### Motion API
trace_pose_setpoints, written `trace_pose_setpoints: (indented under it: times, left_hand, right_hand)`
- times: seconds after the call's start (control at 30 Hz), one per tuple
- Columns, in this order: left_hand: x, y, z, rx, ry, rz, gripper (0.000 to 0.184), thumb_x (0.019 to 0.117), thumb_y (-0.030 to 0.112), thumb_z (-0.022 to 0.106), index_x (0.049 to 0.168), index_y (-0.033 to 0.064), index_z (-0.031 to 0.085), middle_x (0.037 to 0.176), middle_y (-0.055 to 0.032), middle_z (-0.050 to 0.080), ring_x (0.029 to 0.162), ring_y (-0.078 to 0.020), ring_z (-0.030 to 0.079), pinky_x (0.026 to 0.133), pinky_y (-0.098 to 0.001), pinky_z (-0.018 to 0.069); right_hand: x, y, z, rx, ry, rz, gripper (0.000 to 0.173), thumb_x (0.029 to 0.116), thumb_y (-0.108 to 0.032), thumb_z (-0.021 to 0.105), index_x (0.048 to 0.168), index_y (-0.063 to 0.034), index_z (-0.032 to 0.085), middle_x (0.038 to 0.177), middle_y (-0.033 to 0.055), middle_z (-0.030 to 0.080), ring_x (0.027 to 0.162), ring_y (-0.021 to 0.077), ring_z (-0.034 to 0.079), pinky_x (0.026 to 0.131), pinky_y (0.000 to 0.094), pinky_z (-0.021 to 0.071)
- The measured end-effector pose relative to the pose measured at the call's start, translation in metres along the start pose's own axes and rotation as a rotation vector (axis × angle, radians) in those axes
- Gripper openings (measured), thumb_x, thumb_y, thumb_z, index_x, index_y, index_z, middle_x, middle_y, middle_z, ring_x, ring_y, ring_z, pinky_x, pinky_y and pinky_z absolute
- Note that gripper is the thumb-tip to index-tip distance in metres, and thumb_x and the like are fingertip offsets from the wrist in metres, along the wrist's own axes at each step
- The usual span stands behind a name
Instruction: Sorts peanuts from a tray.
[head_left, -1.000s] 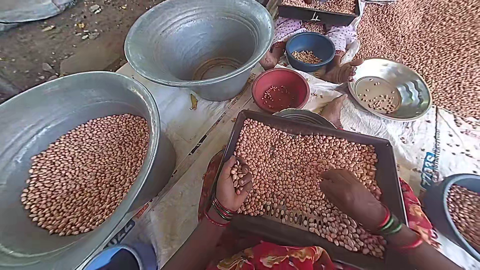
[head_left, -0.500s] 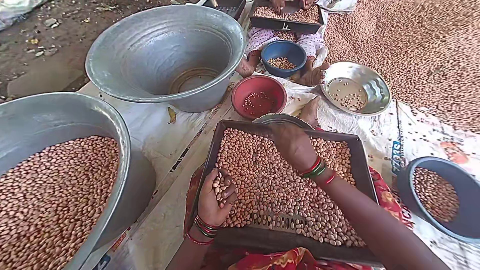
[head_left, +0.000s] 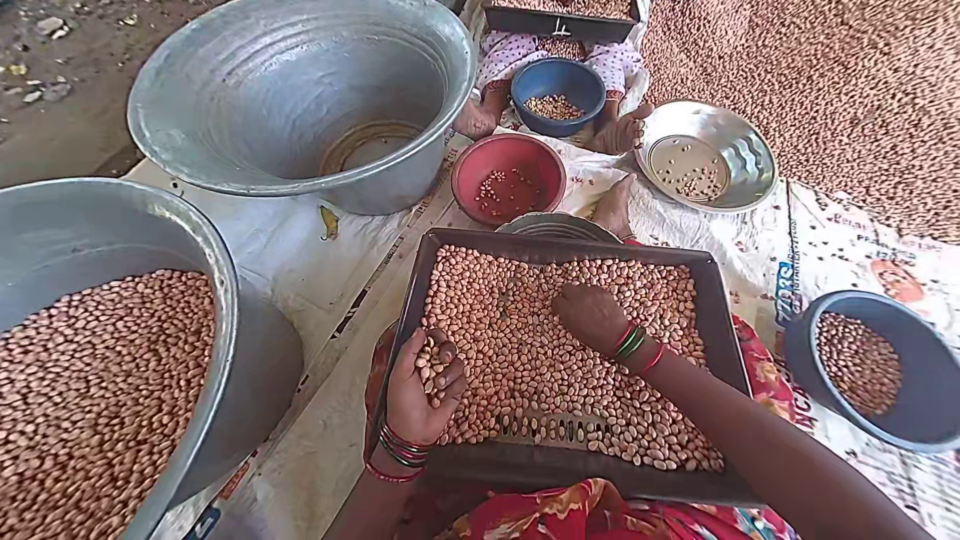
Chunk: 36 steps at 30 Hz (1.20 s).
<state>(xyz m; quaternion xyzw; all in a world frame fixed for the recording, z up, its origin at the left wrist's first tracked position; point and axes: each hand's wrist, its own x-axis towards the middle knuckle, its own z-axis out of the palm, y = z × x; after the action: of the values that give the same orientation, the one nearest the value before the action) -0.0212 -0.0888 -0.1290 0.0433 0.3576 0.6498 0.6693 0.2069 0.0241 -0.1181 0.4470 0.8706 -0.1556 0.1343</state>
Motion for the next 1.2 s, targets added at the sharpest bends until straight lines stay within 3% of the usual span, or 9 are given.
trace_pose_setpoints:
  times: [0.13, 0.3, 0.43, 0.47, 0.57, 0.7, 0.87, 1.1, 1.2]
  left_hand:
    - [-0.001, 0.000, -0.001, -0.003, -0.005, 0.013, 0.066, 0.1106, 0.039, 0.007, 0.082, 0.0171, 0.062, 0.060, 0.0037, 0.063, 0.041, -0.0009, 0.053, 0.038, -0.0139, 0.0429]
    - [-0.002, 0.000, -0.001, -0.011, -0.016, 0.025, 0.065, 0.1108, 0.038, 0.008, 0.083, 0.0168, 0.063, 0.060, 0.0041, 0.063, 0.042, -0.0009, 0.053, 0.039, -0.0137, 0.0431]
    - [-0.001, 0.000, -0.002, -0.018, -0.030, 0.021, 0.065, 0.1106, 0.038, 0.008, 0.082, 0.0174, 0.063, 0.059, 0.0040, 0.063, 0.041, -0.0006, 0.053, 0.039, -0.0135, 0.0431]
    - [-0.002, 0.000, -0.003, -0.021, -0.025, 0.021, 0.066, 0.1106, 0.038, 0.008, 0.082, 0.0173, 0.063, 0.059, 0.0042, 0.062, 0.042, -0.0004, 0.054, 0.039, -0.0133, 0.0432]
    - [-0.002, 0.000, 0.000, -0.023, -0.006, 0.013, 0.065, 0.1107, 0.038, 0.007, 0.081, 0.0167, 0.062, 0.059, 0.0040, 0.062, 0.041, -0.0004, 0.053, 0.038, -0.0131, 0.0431]
    - [0.000, -0.001, -0.002, -0.001, -0.032, 0.014, 0.065, 0.1110, 0.039, 0.009, 0.083, 0.0166, 0.063, 0.060, 0.0045, 0.062, 0.041, -0.0005, 0.053, 0.038, -0.0133, 0.0430]
    - [0.002, -0.002, -0.005, 0.015, -0.034, 0.008, 0.066, 0.1111, 0.040, 0.011, 0.081, 0.0175, 0.065, 0.060, 0.0041, 0.064, 0.041, -0.0005, 0.054, 0.037, -0.0141, 0.0441]
    - [0.000, -0.001, -0.003, 0.090, -0.016, -0.074, 0.067, 0.1115, 0.041, 0.011, 0.081, 0.0192, 0.065, 0.061, 0.0048, 0.066, 0.042, -0.0002, 0.056, 0.039, -0.0134, 0.0446]
    - [-0.002, 0.005, -0.004, 0.081, -0.062, -0.121, 0.066, 0.1110, 0.043, 0.012, 0.080, 0.0210, 0.066, 0.062, 0.0037, 0.068, 0.044, -0.0015, 0.058, 0.041, -0.0147, 0.0460]
  right_hand:
    - [0.001, -0.011, -0.013, 0.003, -0.160, 0.116, 0.034, 0.1044, 0.003, 0.039, 0.131, 0.0087, 0.059, 0.129, 0.0318, 0.061, 0.118, 0.0499, 0.061, 0.094, 0.0619, 0.0476]
    - [0.003, -0.014, -0.018, 0.006, -0.231, 0.185, 0.033, 0.1056, -0.001, 0.039, 0.132, 0.0077, 0.058, 0.130, 0.0309, 0.060, 0.118, 0.0486, 0.061, 0.093, 0.0617, 0.0482]
    - [-0.025, -0.005, 0.011, 0.168, 0.253, -0.091, 0.026, 0.0994, -0.008, 0.051, 0.100, 0.0090, 0.071, 0.095, 0.0290, 0.070, 0.089, 0.0477, 0.071, 0.073, 0.0597, 0.0540]
    - [-0.039, -0.010, 0.013, 0.210, 0.237, -0.149, 0.025, 0.0990, -0.009, 0.052, 0.097, 0.0078, 0.071, 0.092, 0.0279, 0.070, 0.086, 0.0470, 0.071, 0.070, 0.0595, 0.0546]
    - [-0.069, -0.028, 0.008, 0.152, -0.269, -0.132, 0.027, 0.1063, -0.007, 0.045, 0.117, 0.0070, 0.065, 0.110, 0.0292, 0.067, 0.099, 0.0490, 0.068, 0.078, 0.0623, 0.0526]
    - [-0.085, -0.023, 0.048, 0.087, 0.016, -0.216, 0.016, 0.0966, 0.000, 0.056, 0.099, 0.0065, 0.071, 0.090, 0.0252, 0.070, 0.079, 0.0432, 0.072, 0.064, 0.0537, 0.0557]
    - [-0.070, -0.039, 0.017, 0.149, -0.477, -0.036, 0.025, 0.1032, 0.000, 0.048, 0.125, 0.0040, 0.059, 0.109, 0.0300, 0.067, 0.101, 0.0510, 0.067, 0.079, 0.0643, 0.0518]
    - [-0.068, -0.031, 0.007, 0.254, -0.512, -0.083, 0.032, 0.1036, -0.013, 0.058, 0.129, 0.0068, 0.059, 0.115, 0.0321, 0.066, 0.108, 0.0515, 0.064, 0.085, 0.0678, 0.0485]
    - [-0.073, -0.031, 0.013, 0.276, -0.445, -0.062, 0.028, 0.1027, -0.008, 0.057, 0.127, 0.0056, 0.059, 0.112, 0.0312, 0.067, 0.106, 0.0510, 0.065, 0.083, 0.0675, 0.0499]
